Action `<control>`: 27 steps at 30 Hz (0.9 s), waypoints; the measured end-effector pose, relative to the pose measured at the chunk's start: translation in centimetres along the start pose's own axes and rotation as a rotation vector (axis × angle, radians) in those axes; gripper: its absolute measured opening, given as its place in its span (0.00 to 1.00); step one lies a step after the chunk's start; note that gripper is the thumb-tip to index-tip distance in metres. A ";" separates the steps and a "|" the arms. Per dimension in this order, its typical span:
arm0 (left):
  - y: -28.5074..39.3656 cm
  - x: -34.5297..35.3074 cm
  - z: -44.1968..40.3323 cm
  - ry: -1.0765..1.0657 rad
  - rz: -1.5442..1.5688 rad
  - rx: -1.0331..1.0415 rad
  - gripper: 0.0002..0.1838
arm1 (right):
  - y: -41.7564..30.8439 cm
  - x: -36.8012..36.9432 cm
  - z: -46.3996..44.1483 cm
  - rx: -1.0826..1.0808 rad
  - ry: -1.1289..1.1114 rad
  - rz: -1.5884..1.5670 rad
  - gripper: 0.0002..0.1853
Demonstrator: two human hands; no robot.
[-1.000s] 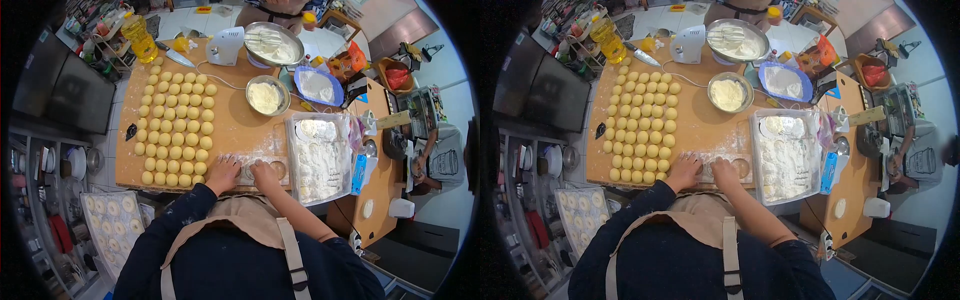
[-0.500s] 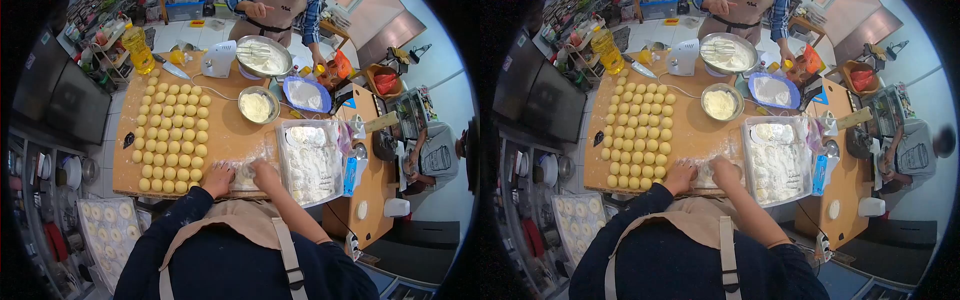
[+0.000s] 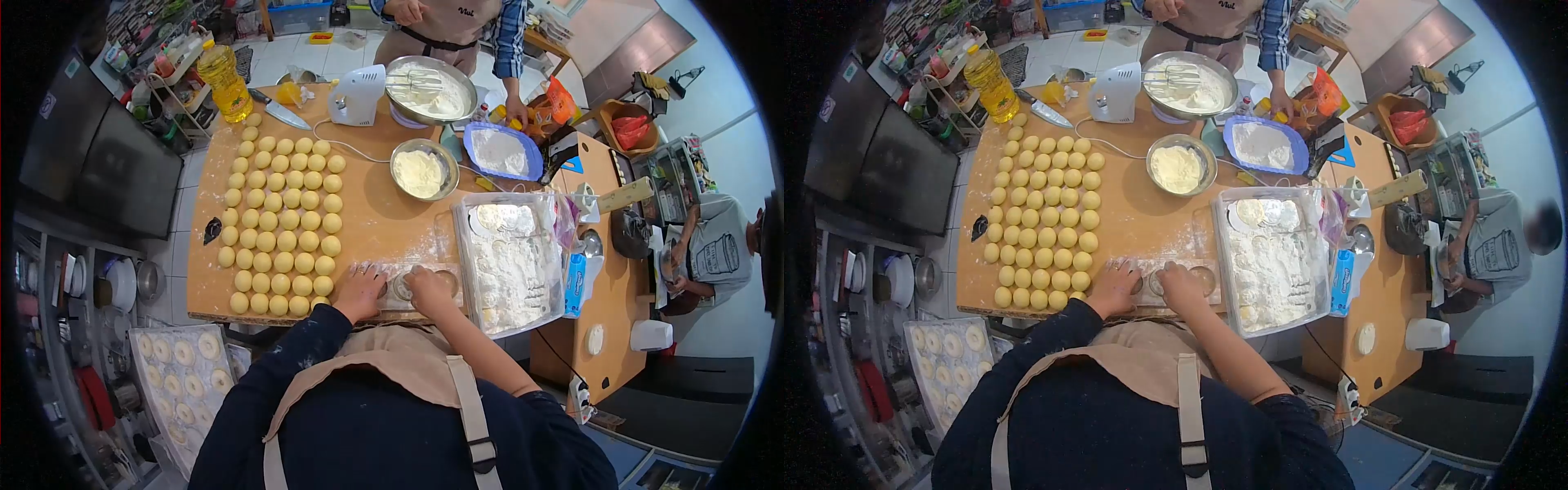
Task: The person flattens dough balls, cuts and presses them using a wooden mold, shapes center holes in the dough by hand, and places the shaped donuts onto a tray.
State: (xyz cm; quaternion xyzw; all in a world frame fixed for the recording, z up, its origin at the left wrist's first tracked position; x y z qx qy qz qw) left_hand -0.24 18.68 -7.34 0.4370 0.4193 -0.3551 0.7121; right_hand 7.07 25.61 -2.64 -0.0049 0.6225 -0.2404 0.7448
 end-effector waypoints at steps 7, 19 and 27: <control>0.1 -0.3 0.0 0.037 0.008 0.006 0.39 | -0.1 1.5 -0.3 -0.029 0.096 -0.034 0.08; 0.5 -0.8 0.3 0.032 0.011 0.018 0.42 | 2.5 -2.0 0.4 -0.045 0.266 -0.171 0.12; 0.0 0.6 -0.2 -0.146 -0.050 -0.050 0.46 | 3.1 -1.6 1.5 0.014 0.160 -0.129 0.13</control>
Point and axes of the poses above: each hand's wrist, its own z-axis away from the middle knuckle, its own x-axis out of the palm, y = z × x, the point moved 10 cm from there along -z, towards the middle knuckle, and after that the axes turned 13 degrees about -x, right-handed, at the moved point
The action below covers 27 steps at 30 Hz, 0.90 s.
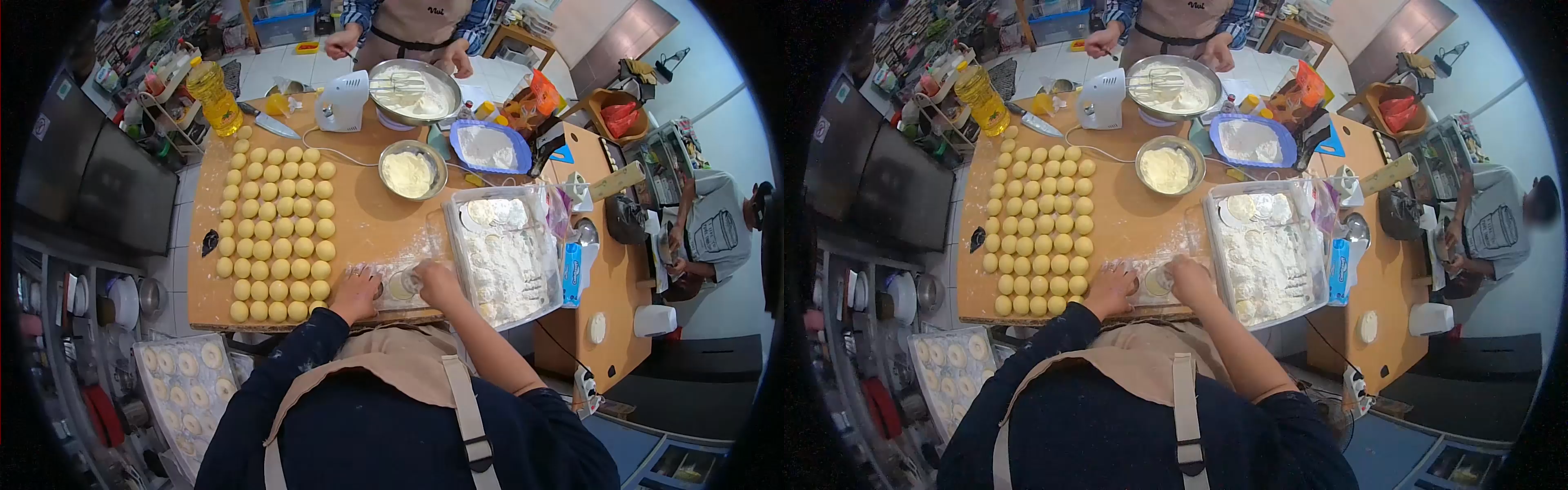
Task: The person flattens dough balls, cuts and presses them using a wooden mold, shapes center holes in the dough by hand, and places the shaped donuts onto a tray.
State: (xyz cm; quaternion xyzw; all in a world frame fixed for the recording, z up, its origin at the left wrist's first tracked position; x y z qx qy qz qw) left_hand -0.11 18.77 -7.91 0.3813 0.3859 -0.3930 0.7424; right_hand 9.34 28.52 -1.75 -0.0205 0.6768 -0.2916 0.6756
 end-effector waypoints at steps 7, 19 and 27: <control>0.2 -0.6 0.2 0.137 0.000 0.051 0.42 | -2.4 2.7 -0.9 -0.072 -0.067 0.048 0.11; 0.3 -1.0 0.3 0.145 -0.018 0.066 0.43 | -1.5 2.5 -1.3 -0.064 -0.028 -0.005 0.09; 0.2 -0.4 0.3 0.203 -0.009 0.076 0.45 | 1.5 -4.1 -1.3 0.026 0.118 -0.016 0.12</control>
Point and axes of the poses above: each hand's wrist, its own z-axis away from the middle knuckle, its own x-axis out of the palm, y = z × x, the point moved 10 cm from there along -z, towards the middle knuckle, and after that the axes turned 13 degrees about -x, right-handed, at the moved point
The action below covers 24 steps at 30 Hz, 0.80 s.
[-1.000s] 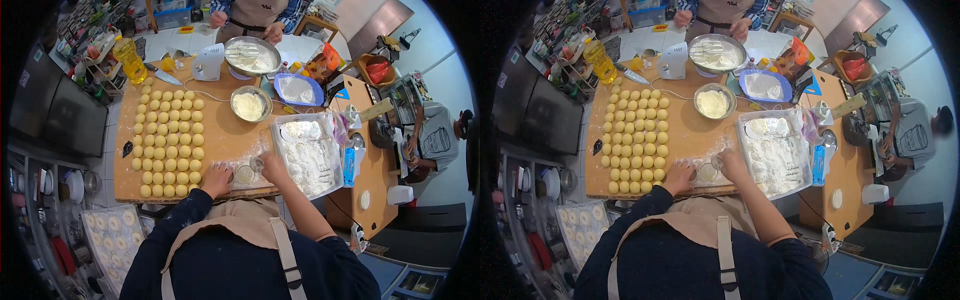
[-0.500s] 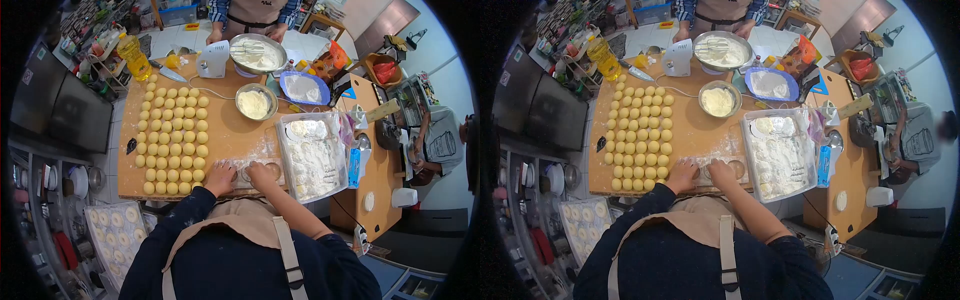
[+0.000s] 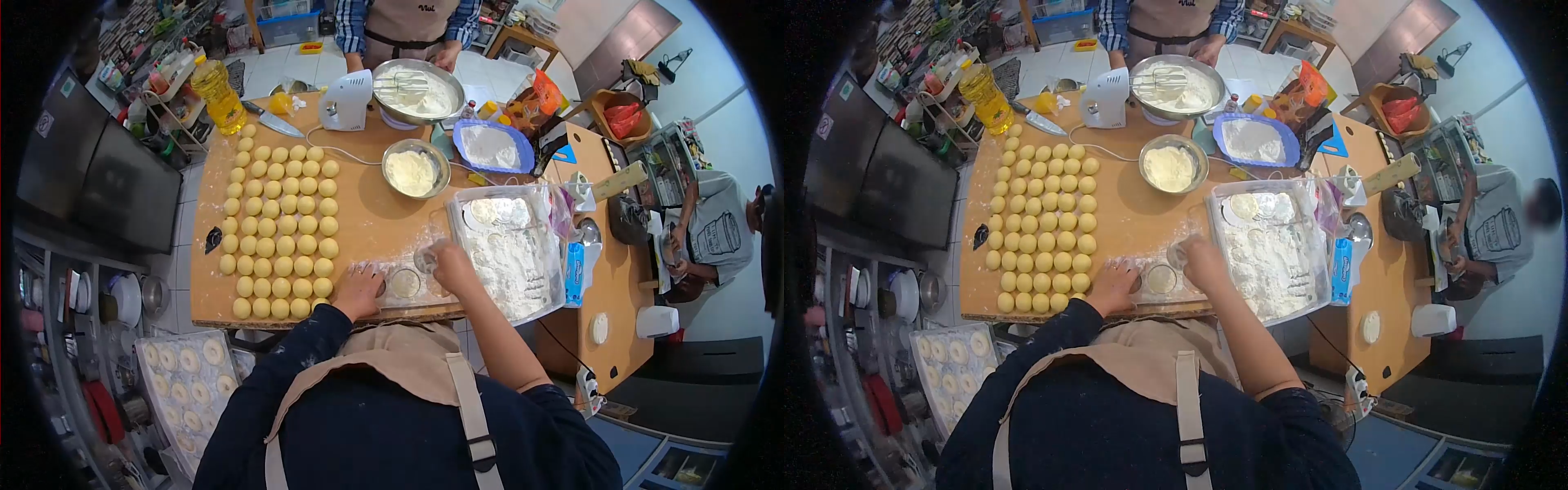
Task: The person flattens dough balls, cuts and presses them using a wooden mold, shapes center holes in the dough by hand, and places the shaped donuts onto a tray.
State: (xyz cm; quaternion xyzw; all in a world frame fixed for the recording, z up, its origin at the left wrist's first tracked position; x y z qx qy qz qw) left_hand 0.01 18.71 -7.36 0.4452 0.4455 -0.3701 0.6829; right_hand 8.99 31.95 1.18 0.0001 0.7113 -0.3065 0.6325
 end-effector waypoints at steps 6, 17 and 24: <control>0.2 -0.5 0.1 -0.072 0.013 -0.010 0.44 | -2.6 5.8 1.8 -0.074 -0.212 0.111 0.09; 0.0 0.0 0.1 -0.120 -0.014 -0.036 0.46 | -3.9 8.3 1.4 -0.162 -0.204 0.107 0.09; 0.1 -0.4 0.1 -0.106 0.005 -0.040 0.47 | 1.0 4.3 -1.1 -0.044 -0.057 0.084 0.10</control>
Point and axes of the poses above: each hand's wrist, its own z-axis away from the middle knuckle, its own x-axis out of the palm, y = z × x, the point moved 10 cm from there along -z, towards the middle knuckle, and after that the axes turned 13 degrees about -x, right-handed, at the moved point
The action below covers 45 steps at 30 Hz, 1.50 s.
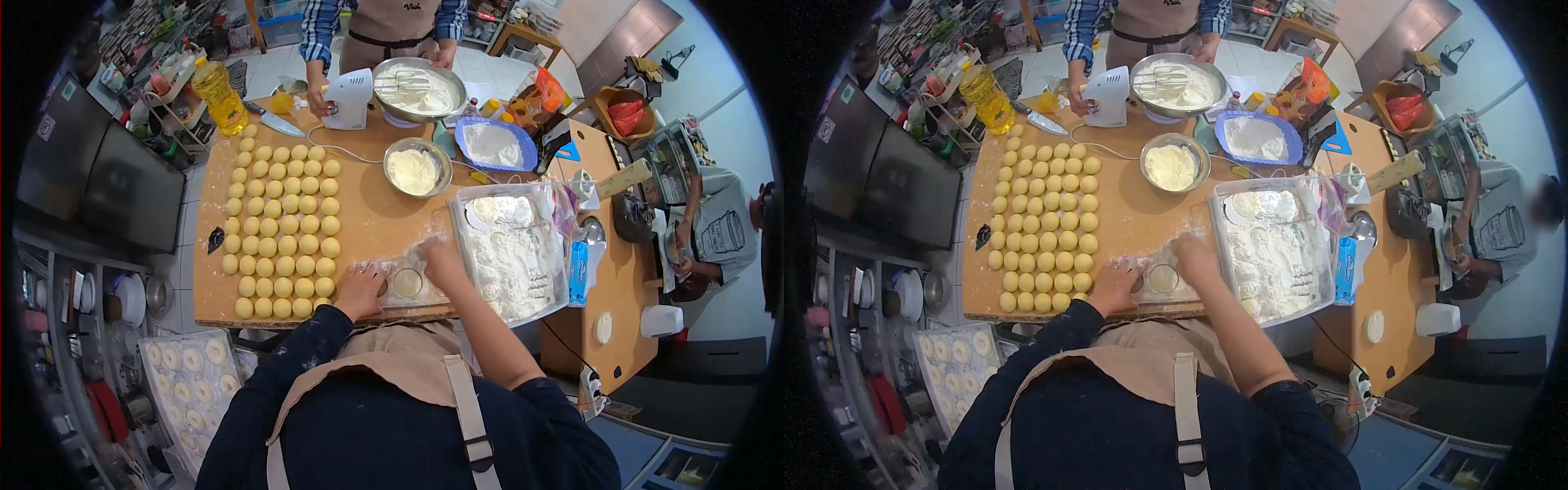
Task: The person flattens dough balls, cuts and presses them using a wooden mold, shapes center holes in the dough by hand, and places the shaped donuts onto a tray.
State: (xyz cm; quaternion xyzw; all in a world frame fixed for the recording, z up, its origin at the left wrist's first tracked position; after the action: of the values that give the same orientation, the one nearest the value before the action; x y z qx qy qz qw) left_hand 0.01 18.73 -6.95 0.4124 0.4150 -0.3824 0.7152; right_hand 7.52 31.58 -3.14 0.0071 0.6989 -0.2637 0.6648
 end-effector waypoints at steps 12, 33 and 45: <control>0.3 -0.7 0.2 0.095 0.038 0.036 0.40 | -0.2 -1.0 0.6 0.034 0.004 0.186 0.13; 0.2 -0.6 0.1 0.101 0.014 0.052 0.41 | -5.2 2.9 3.9 -0.098 -0.108 0.114 0.09; 0.9 0.8 -0.8 -0.110 -0.037 -0.004 0.48 | -3.8 2.4 2.6 0.025 -0.105 0.024 0.12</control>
State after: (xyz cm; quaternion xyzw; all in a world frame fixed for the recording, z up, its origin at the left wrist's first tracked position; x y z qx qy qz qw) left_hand 0.88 19.64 -7.63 0.3815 0.3836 -0.4168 0.7305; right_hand 8.28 26.52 -3.94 0.0100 0.6595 -0.2645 0.7036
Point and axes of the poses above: each hand's wrist, its own z-axis away from the middle knuckle, its own x-axis out of the palm, y = z × x, the point moved 10 cm from there along -z, towards the middle knuckle, and after that the axes turned 13 degrees about -x, right-handed, at the moved point
